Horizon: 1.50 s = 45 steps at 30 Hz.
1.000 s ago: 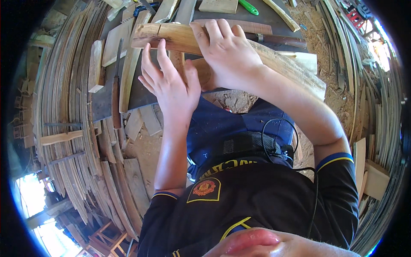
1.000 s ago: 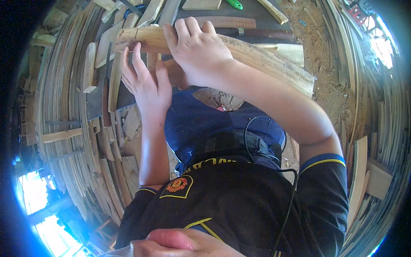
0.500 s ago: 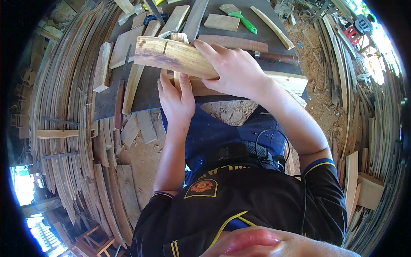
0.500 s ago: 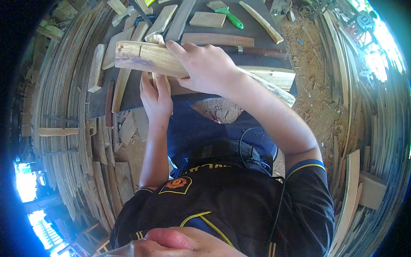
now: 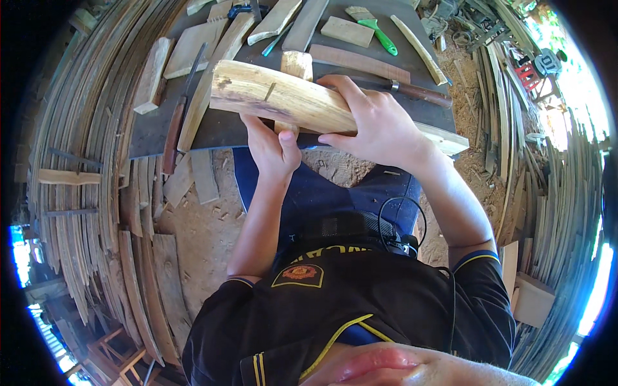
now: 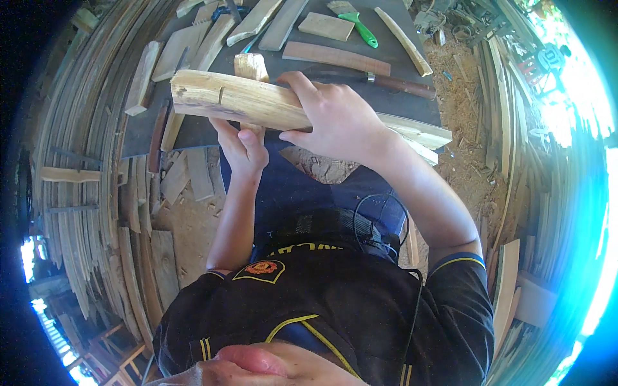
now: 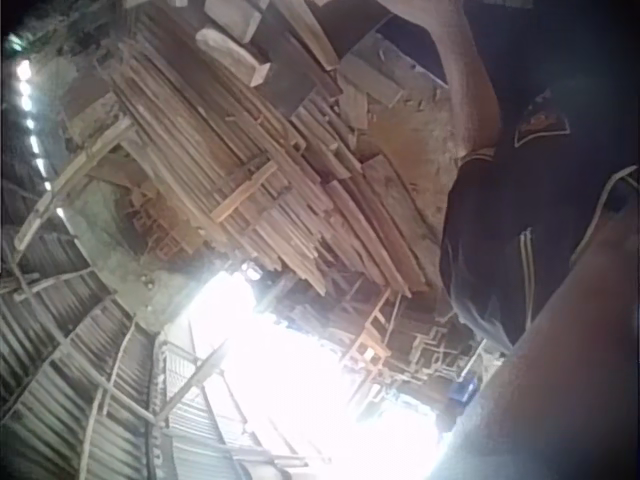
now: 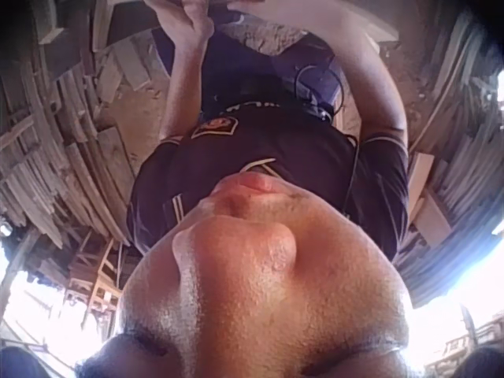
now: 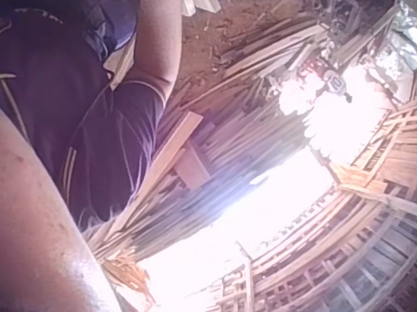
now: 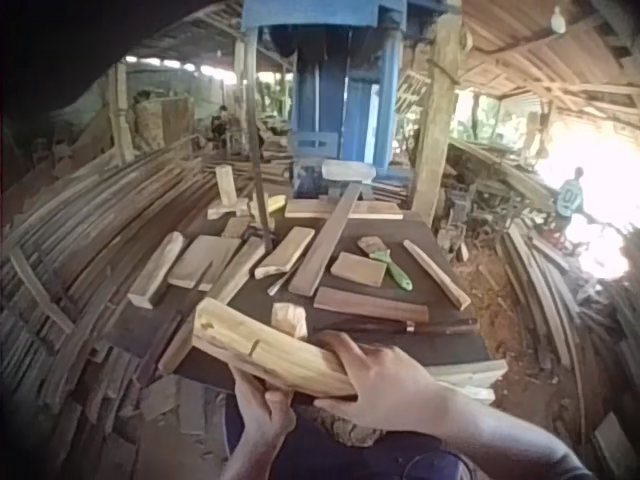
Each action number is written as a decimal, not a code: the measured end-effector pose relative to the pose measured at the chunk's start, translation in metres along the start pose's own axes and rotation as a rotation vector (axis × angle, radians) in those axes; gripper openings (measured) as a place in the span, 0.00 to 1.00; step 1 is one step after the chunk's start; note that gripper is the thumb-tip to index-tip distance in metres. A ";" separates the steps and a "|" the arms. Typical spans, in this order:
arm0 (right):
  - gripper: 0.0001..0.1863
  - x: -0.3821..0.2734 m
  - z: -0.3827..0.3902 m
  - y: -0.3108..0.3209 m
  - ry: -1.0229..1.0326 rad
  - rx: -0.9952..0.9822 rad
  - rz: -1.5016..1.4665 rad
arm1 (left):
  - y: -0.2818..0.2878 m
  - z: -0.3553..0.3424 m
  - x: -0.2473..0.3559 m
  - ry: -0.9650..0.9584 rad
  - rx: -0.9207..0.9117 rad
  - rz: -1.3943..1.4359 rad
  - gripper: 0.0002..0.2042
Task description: The person uses a chisel to carve a groove into a small piece of wood held in their left hand. They repeatedly strike the chisel with their right hand to remove wood shavings and shape the piece. The person occasionally pauses to inspect the carved groove and adjust their grip on the wood.
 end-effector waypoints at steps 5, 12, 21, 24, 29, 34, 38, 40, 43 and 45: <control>0.33 -0.012 0.004 -0.002 0.015 -0.021 0.055 | 0.001 0.015 -0.011 -0.016 -0.021 -0.045 0.44; 0.32 -0.004 0.003 -0.005 -0.003 -0.011 0.119 | 0.000 0.010 -0.013 -0.138 -0.058 -0.134 0.44; 0.32 -0.025 -0.009 0.077 -0.002 0.105 0.388 | -0.025 -0.075 0.013 -0.257 0.034 0.166 0.39; 0.33 -0.009 -0.025 0.073 0.010 0.063 0.464 | -0.048 -0.075 -0.001 -0.249 0.032 0.217 0.40; 0.36 0.029 -0.031 0.044 -0.077 0.006 0.383 | -0.056 -0.064 -0.010 -0.239 -0.018 -0.002 0.42; 0.33 0.027 -0.030 0.042 -0.059 0.050 0.418 | -0.053 -0.066 -0.021 -0.200 -0.180 0.023 0.44; 0.33 0.036 -0.033 0.043 -0.072 0.014 0.447 | -0.036 -0.061 -0.019 -0.263 -0.412 -0.198 0.51; 0.33 0.034 -0.031 0.043 -0.056 0.022 0.437 | -0.024 -0.058 -0.028 -0.094 -0.542 -0.110 0.58; 0.33 0.019 -0.022 0.043 -0.001 0.061 0.438 | -0.012 -0.058 -0.039 0.017 -0.578 -0.217 0.62; 0.33 0.011 -0.020 0.043 0.037 0.054 0.435 | -0.016 -0.058 -0.044 -0.071 -0.602 -0.317 0.60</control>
Point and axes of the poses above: each hand's wrist, its own z-axis away from the middle knuckle, its own y-axis out of the back of the hand, x = y × z, the point moved 5 cm from there along -z, towards the middle knuckle, and after that the axes turned 6 degrees about -x, right-handed, at the moved point
